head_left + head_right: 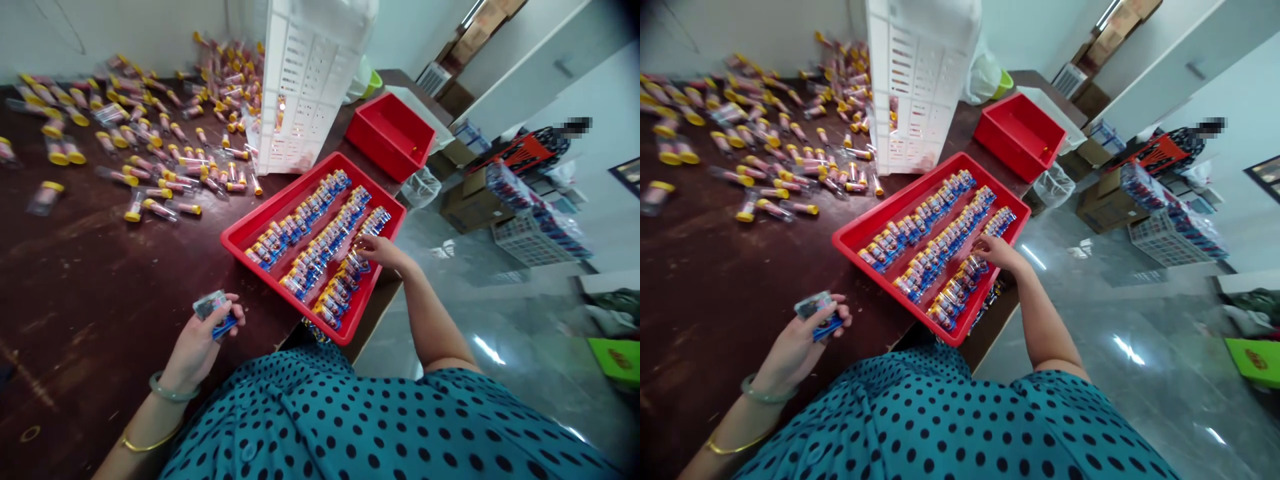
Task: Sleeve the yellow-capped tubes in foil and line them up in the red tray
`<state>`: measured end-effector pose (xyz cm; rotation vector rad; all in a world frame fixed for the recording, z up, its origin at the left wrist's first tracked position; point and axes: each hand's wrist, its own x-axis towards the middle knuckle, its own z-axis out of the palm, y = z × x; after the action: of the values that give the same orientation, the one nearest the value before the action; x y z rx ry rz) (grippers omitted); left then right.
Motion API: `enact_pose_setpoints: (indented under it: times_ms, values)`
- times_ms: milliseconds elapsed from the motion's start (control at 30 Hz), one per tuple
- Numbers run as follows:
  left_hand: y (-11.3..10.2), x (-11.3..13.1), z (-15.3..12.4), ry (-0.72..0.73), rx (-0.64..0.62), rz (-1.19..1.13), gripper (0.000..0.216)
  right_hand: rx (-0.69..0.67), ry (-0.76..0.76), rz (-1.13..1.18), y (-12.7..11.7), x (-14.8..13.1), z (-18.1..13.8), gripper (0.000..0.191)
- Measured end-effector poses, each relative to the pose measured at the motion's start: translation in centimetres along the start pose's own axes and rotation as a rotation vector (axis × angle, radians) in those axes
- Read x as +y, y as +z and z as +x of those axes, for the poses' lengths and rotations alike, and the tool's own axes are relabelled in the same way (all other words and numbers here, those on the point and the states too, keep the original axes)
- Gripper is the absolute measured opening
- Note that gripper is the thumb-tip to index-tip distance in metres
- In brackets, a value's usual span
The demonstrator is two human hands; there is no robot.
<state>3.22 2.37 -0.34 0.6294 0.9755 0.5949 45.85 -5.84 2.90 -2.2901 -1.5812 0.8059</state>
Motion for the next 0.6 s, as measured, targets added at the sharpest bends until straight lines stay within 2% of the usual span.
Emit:
enact_pose_setpoints:
  times_ms: [67, 200, 300, 367, 467, 533, 600]
  values:
    - [-0.4, 0.0, -0.1, 0.000, 0.011, 0.007, 0.032, 0.013, 0.024, -0.061, 0.2, -0.1, 0.2, 0.023]
    - [-1.4, 0.0, -0.2, -0.010, 0.025, -0.002, 0.031, -0.094, 0.037, -0.086, 0.8, -0.1, 0.2, 0.029]
    - [-2.2, 0.1, -0.2, 0.007, 0.042, -0.033, 0.030, -0.052, 0.031, -0.121, 0.6, -0.8, 0.3, 0.028]
    - [-2.6, 0.2, -0.4, 0.026, 0.058, -0.059, 0.029, -0.011, -0.023, -0.102, 0.2, -2.5, 1.3, 0.025]
    - [-3.2, 0.1, -0.5, 0.031, 0.058, -0.069, 0.027, 0.022, -0.217, -0.018, 0.3, -7.4, 4.9, 0.024]
    - [-3.6, -0.1, -0.2, 0.022, 0.054, -0.039, 0.031, 0.044, -0.368, 0.042, 1.5, -12.3, 8.6, 0.025]
    - [-3.9, -0.3, 0.2, 0.037, 0.082, -0.021, 0.038, 0.039, -0.502, 0.073, 3.6, -18.1, 12.6, 0.025]
